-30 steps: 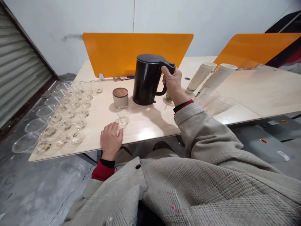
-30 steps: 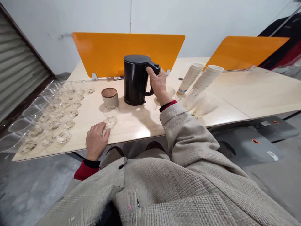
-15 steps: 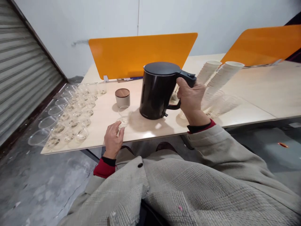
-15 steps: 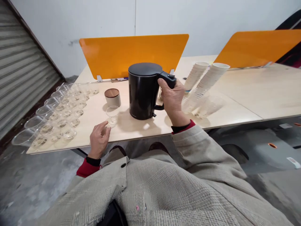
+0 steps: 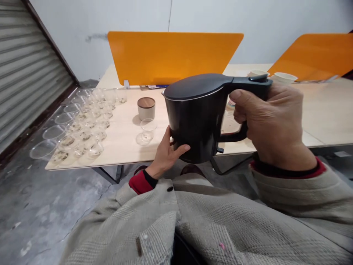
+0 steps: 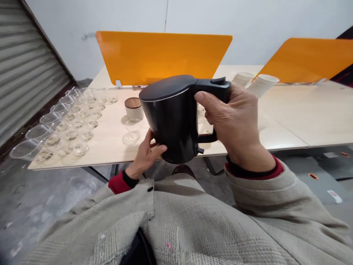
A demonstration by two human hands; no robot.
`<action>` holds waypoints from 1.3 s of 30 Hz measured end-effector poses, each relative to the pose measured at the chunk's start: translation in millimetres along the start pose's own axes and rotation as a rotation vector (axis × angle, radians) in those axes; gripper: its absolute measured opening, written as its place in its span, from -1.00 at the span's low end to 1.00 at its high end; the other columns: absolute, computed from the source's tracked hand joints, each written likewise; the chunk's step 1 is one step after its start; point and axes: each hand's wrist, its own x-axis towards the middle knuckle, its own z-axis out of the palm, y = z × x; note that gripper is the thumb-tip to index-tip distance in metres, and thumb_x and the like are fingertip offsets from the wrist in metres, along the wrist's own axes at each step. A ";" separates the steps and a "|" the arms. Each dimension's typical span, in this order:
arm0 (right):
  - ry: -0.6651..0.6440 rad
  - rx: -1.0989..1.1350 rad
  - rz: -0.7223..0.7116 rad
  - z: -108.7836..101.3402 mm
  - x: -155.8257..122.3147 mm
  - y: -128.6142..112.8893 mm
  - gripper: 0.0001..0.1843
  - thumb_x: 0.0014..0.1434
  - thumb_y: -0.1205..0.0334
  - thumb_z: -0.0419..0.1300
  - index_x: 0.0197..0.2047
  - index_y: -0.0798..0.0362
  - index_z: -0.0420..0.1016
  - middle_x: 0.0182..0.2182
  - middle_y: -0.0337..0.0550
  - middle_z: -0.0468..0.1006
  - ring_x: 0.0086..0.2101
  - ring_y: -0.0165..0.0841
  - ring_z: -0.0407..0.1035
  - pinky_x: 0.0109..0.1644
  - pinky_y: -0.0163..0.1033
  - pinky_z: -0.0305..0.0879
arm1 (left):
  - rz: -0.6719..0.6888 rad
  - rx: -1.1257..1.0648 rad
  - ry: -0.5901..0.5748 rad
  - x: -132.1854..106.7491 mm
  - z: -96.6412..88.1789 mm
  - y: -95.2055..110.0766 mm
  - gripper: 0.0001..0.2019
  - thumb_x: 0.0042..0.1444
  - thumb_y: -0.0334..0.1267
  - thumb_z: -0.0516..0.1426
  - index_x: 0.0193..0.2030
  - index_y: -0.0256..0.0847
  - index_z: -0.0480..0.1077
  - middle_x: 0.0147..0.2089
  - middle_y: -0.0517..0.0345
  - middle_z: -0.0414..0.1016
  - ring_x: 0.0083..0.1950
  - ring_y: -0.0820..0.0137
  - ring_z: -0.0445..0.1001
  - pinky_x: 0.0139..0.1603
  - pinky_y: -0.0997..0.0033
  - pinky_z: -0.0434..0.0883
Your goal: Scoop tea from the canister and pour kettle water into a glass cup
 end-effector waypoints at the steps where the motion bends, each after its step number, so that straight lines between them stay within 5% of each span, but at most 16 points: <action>1: -0.025 -0.035 0.007 -0.3 0.7 -4.7 -0.59 0.22 0.07 0.50 -0.50 0.00 0.44 -0.68 -0.42 0.31 -0.66 -0.56 0.14 -0.62 -0.37 -0.01 | 0.003 -0.020 0.023 -1.5 3.7 3.2 -0.08 0.09 0.33 0.39 0.46 -0.11 0.27 0.40 -0.18 0.46 0.37 -0.03 0.50 0.38 -0.12 0.49; 8: -0.233 -0.155 0.057 11.4 16.8 -41.2 -0.64 0.29 0.34 0.33 -0.52 0.03 0.37 -0.65 -0.39 0.29 -0.60 -0.59 0.14 -0.57 -0.44 -0.01 | -0.071 -0.133 0.147 -19.5 20.5 9.9 -0.23 0.03 0.33 0.43 0.19 -0.11 0.36 0.18 -0.11 0.58 0.17 0.09 0.59 0.08 0.10 0.60; 13: -0.355 -0.349 0.063 28.1 28.3 -61.1 -0.61 0.28 0.41 0.29 -0.56 0.04 0.34 -0.66 -0.41 0.29 -0.60 -0.60 0.14 -0.58 -0.43 -0.03 | -0.091 -0.197 0.167 -25.1 26.4 10.2 -0.22 0.03 0.37 0.42 0.17 -0.12 0.36 0.24 -0.17 0.57 0.22 0.06 0.57 0.08 0.09 0.61; 20: -0.442 -0.429 0.080 43.0 47.4 -50.3 -0.66 0.31 0.39 0.29 -0.52 0.03 0.43 -0.67 -0.40 0.31 -0.62 -0.58 0.15 -0.57 -0.37 -0.01 | -0.095 -0.215 0.181 -26.1 25.9 10.6 -0.24 0.08 0.36 0.39 0.17 -0.18 0.39 0.23 -0.19 0.58 0.22 0.06 0.56 0.25 -0.03 0.52; 39: -0.521 -0.558 0.170 76.3 63.8 -47.1 -0.56 0.30 0.41 0.32 -0.59 0.01 0.34 -0.74 -0.43 0.26 -0.69 -0.57 0.09 -0.60 -0.33 -0.09 | -0.224 -0.493 0.168 -27.3 31.4 5.5 -0.22 0.06 0.28 0.44 0.25 -0.14 0.36 0.28 -0.15 0.56 0.29 0.02 0.56 0.32 -0.13 0.54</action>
